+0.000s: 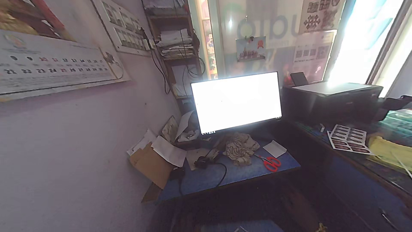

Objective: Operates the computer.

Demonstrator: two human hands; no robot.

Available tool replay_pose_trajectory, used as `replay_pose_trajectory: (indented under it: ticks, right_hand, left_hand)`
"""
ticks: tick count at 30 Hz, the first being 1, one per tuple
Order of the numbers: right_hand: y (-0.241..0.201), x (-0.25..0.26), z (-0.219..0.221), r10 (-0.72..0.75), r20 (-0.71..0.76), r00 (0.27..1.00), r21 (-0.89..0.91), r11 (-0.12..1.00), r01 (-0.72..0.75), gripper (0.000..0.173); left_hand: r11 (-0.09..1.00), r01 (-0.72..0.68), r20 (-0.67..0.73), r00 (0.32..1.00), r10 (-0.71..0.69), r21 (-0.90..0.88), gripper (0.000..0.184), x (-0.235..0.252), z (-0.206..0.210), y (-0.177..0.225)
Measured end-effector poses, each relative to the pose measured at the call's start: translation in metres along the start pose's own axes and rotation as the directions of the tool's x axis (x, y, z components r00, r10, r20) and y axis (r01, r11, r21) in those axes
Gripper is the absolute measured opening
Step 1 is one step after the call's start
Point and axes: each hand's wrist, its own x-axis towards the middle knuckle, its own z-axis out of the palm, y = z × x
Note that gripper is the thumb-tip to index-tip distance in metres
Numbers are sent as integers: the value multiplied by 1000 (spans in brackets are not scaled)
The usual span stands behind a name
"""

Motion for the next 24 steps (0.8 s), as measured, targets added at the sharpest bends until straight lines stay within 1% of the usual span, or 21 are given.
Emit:
replay_pose_trajectory:
  ticks: [6, 11, 15, 18, 22, 24]
  right_hand:
    - [-8, 1, -12, -6, 53, 999, 16, 1000, 5, 49]
    - [-4, 3, -6, -18, 16, 1000, 13, 1000, 18, 50]
    - [-3, 2, -5, -17, 15, 1000, 16, 1000, 17, 50]
    - [-3, 2, -4, -30, -12, 999, 18, 999, 30, 50]
    - [-1, 3, -2, -26, 0, 1000, 17, 1000, 26, 51]
    - [0, 3, -1, -29, -10, 1000, 18, 999, 29, 50]
  left_hand:
    - [1000, 3, -5, 1000, -3, -1, 47, 0, 2, -1]
    - [1000, 21, 39, 999, -22, 23, 48, 2, -4, 3]
    - [1000, 12, 34, 999, -12, -8, 47, 2, -6, 3]
    - [1000, 19, 60, 998, -20, 20, 48, 3, -12, 7]
    - [1000, 10, -3, 1000, -10, -17, 48, 2, 2, -3]
    - [1000, 5, -14, 1000, -5, -10, 48, 1, 2, -3]
